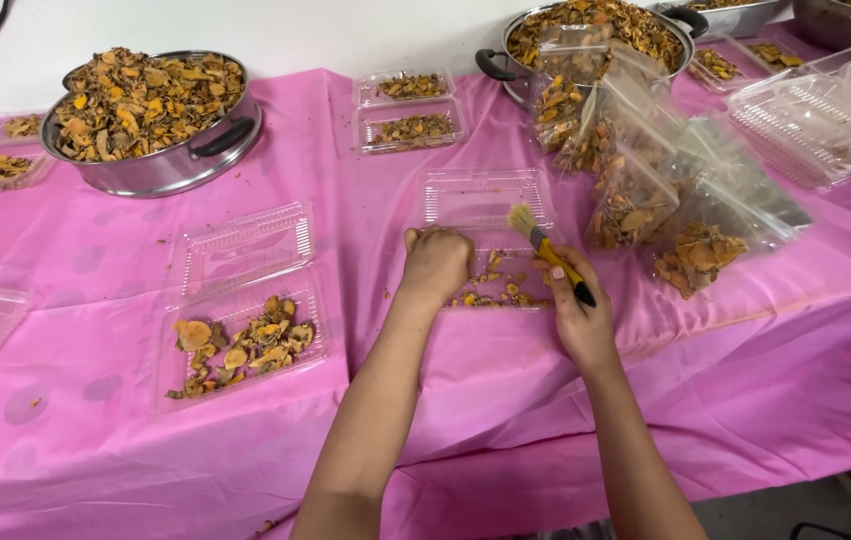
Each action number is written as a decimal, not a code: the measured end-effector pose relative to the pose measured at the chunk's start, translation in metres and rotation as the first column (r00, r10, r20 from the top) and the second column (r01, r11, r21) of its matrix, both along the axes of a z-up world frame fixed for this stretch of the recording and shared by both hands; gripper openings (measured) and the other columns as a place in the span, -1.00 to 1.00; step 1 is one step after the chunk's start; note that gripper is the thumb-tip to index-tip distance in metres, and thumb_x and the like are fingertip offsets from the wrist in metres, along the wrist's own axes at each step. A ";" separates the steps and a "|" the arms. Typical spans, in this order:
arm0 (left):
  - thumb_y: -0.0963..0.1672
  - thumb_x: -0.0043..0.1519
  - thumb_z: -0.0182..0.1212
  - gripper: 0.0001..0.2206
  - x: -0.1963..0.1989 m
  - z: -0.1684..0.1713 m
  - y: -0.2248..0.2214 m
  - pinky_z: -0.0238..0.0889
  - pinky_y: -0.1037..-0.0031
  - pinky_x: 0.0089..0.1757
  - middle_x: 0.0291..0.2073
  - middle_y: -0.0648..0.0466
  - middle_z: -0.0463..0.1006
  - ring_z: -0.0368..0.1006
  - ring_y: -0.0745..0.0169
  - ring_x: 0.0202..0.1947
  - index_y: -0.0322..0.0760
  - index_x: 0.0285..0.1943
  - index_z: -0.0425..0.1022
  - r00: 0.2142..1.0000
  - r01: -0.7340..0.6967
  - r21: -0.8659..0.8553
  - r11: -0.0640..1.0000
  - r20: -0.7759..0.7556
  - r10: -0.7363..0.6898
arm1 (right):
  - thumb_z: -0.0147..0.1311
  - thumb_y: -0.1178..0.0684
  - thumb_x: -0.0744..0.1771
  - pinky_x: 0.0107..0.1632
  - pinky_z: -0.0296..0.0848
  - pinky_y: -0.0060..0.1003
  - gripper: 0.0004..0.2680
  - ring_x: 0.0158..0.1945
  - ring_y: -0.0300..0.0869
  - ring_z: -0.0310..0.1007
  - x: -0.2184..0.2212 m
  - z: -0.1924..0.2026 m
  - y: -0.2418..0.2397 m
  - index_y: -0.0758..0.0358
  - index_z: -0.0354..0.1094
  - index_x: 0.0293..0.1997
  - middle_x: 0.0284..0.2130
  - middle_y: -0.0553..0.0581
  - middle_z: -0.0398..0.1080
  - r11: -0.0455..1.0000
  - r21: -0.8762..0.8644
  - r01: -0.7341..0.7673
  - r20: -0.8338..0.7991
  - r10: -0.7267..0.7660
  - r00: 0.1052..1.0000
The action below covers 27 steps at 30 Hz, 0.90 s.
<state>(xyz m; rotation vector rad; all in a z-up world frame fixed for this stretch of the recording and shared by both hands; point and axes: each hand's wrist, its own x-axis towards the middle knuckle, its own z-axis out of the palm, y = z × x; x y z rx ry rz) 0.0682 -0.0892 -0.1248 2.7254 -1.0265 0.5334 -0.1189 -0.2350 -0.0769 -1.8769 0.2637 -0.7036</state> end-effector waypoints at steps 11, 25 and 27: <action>-0.04 0.27 0.04 -0.77 -0.020 0.029 -0.015 0.21 -0.06 0.04 -0.18 0.01 0.66 0.51 -0.13 0.04 0.00 -0.12 0.66 0.939 0.137 -0.096 0.986 -0.305 -0.160 | -0.17 -0.18 0.44 0.23 0.35 0.03 -0.67 0.06 0.02 0.51 -0.001 -0.003 -0.004 0.13 0.30 0.28 -0.02 0.16 0.56 1.000 0.022 0.009 -0.004 -0.009 1.000; -0.07 0.24 0.11 -0.82 -0.038 0.062 -0.004 0.12 -0.13 0.07 -0.09 0.08 0.57 0.35 -0.13 0.13 0.07 -0.13 0.66 0.876 0.174 -0.083 0.981 -0.442 -0.193 | -0.16 -0.18 0.45 0.27 0.31 0.01 -0.68 0.11 0.00 0.48 0.003 -0.006 -0.006 0.10 0.30 0.28 -0.02 0.13 0.56 0.999 0.039 0.008 0.009 -0.008 1.000; -0.11 0.27 0.02 -0.76 -0.041 0.065 -0.005 0.17 -0.05 0.07 -0.07 0.05 0.57 0.38 -0.11 0.12 0.01 -0.03 0.63 0.894 0.170 -0.164 0.972 -0.390 -0.222 | -0.15 -0.15 0.45 0.24 0.34 -0.03 -0.69 0.08 -0.01 0.50 0.003 -0.010 -0.009 0.10 0.31 0.28 -0.03 0.14 0.56 0.999 0.037 -0.007 0.020 0.006 1.000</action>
